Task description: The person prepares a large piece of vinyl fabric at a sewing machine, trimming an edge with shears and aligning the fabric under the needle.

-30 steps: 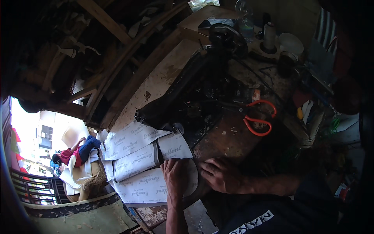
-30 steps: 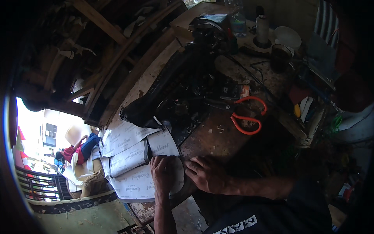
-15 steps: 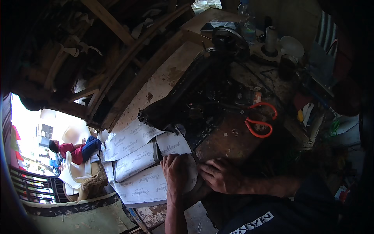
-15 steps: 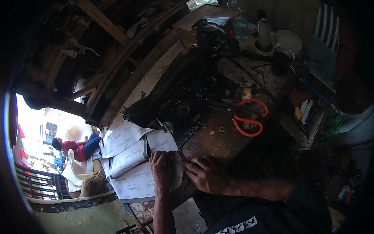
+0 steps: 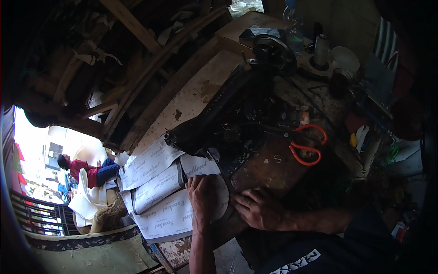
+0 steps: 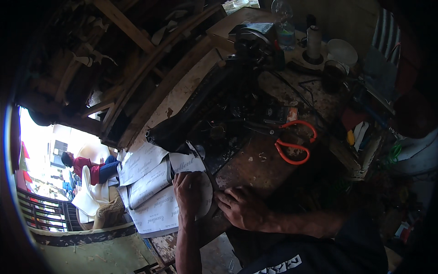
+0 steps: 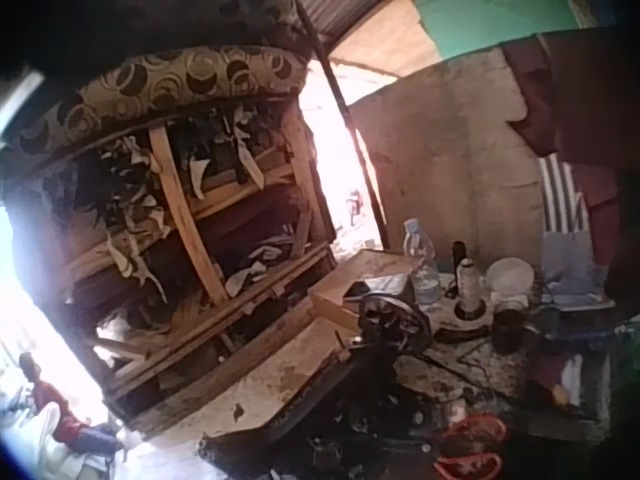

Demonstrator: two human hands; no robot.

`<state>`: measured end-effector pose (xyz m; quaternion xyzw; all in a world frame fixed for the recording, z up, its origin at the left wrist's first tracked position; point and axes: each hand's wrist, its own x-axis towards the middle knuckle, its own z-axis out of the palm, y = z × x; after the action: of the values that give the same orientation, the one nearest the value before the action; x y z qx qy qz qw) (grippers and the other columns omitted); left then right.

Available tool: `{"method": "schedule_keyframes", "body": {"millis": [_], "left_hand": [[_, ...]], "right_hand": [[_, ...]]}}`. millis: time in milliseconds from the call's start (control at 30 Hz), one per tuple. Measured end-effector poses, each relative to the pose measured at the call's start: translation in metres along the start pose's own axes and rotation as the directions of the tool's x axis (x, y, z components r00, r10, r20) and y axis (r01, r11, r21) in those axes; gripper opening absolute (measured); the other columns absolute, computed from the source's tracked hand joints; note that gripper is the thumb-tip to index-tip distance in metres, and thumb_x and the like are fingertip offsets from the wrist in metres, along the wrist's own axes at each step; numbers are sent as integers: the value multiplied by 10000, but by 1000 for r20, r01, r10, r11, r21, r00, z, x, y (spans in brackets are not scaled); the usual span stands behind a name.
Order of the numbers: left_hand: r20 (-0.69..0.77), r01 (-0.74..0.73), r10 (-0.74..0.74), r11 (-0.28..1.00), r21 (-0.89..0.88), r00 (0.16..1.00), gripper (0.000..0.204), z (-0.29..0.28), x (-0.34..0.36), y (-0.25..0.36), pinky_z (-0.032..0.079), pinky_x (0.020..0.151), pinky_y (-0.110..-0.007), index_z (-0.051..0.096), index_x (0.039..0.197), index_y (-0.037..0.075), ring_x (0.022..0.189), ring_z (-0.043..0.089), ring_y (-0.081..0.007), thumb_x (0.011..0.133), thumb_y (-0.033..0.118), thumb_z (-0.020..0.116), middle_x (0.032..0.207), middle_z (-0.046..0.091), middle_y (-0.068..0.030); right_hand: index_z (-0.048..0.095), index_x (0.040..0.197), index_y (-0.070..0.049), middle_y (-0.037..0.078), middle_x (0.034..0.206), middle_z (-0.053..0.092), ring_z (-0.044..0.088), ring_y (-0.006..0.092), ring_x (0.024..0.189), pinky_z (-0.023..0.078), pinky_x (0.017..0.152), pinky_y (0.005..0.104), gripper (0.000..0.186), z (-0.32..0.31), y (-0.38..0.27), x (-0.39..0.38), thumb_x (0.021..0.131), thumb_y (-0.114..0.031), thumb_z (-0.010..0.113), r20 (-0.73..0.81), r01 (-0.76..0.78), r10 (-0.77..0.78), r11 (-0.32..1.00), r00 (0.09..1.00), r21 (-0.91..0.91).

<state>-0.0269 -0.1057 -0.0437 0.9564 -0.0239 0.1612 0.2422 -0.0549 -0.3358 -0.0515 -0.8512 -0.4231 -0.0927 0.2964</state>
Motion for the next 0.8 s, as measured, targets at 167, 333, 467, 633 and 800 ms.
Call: {"method": "schedule_keyframes", "body": {"millis": [167, 333, 467, 633, 800], "left_hand": [[77, 86, -90, 995, 52, 993, 121, 1, 8, -7, 436, 979, -462, 802, 983, 115, 1040, 640, -341, 885, 108, 731, 1005, 717, -97], [47, 118, -119, 992, 34, 992, 113, 8, 8, -3, 431, 982, -464, 799, 980, 114, 1058, 637, -337, 893, 113, 726, 1019, 717, -99], [18, 119, -119, 993, 13, 993, 133, 9, 8, 3, 427, 981, -466, 799, 998, 117, 1060, 637, -336, 895, 93, 718, 1021, 715, -98], [1, 104, -104, 993, 62, 995, 123, 8, 10, 7, 423, 974, -464, 788, 996, 110, 1056, 640, -336, 897, 90, 719, 1011, 710, -102], [-10, 132, -131, 987, 87, 991, 110, 12, 13, 6, 419, 968, -464, 769, 990, 100, 1053, 641, -332, 896, 83, 716, 1015, 706, -111]], "right_hand": [[757, 1235, -20, 83, 1401, 661, 596, 222, 1154, 472, 997, 418, 406, 1, -1, 3, 880, -210, 704, -6, 5, -5, 1000, 1000, 7], [759, 1237, -15, 87, 1423, 656, 590, 222, 1157, 467, 995, 410, 414, 3, -1, 2, 878, -214, 704, 0, 3, -3, 1000, 1000, -2], [765, 1235, -25, 88, 1448, 652, 584, 223, 1165, 457, 999, 411, 405, 1, -1, 2, 889, -225, 696, 14, 3, -2, 1000, 1000, -28], [770, 1229, -39, 85, 1454, 652, 581, 221, 1170, 452, 1004, 417, 387, 7, 0, 0, 910, -241, 686, -6, 16, -16, 999, 1000, -39], [767, 1230, -41, 87, 1458, 648, 580, 225, 1181, 452, 1009, 420, 390, 6, -1, 1, 914, -255, 685, 8, 9, -9, 999, 1000, -34]]}}
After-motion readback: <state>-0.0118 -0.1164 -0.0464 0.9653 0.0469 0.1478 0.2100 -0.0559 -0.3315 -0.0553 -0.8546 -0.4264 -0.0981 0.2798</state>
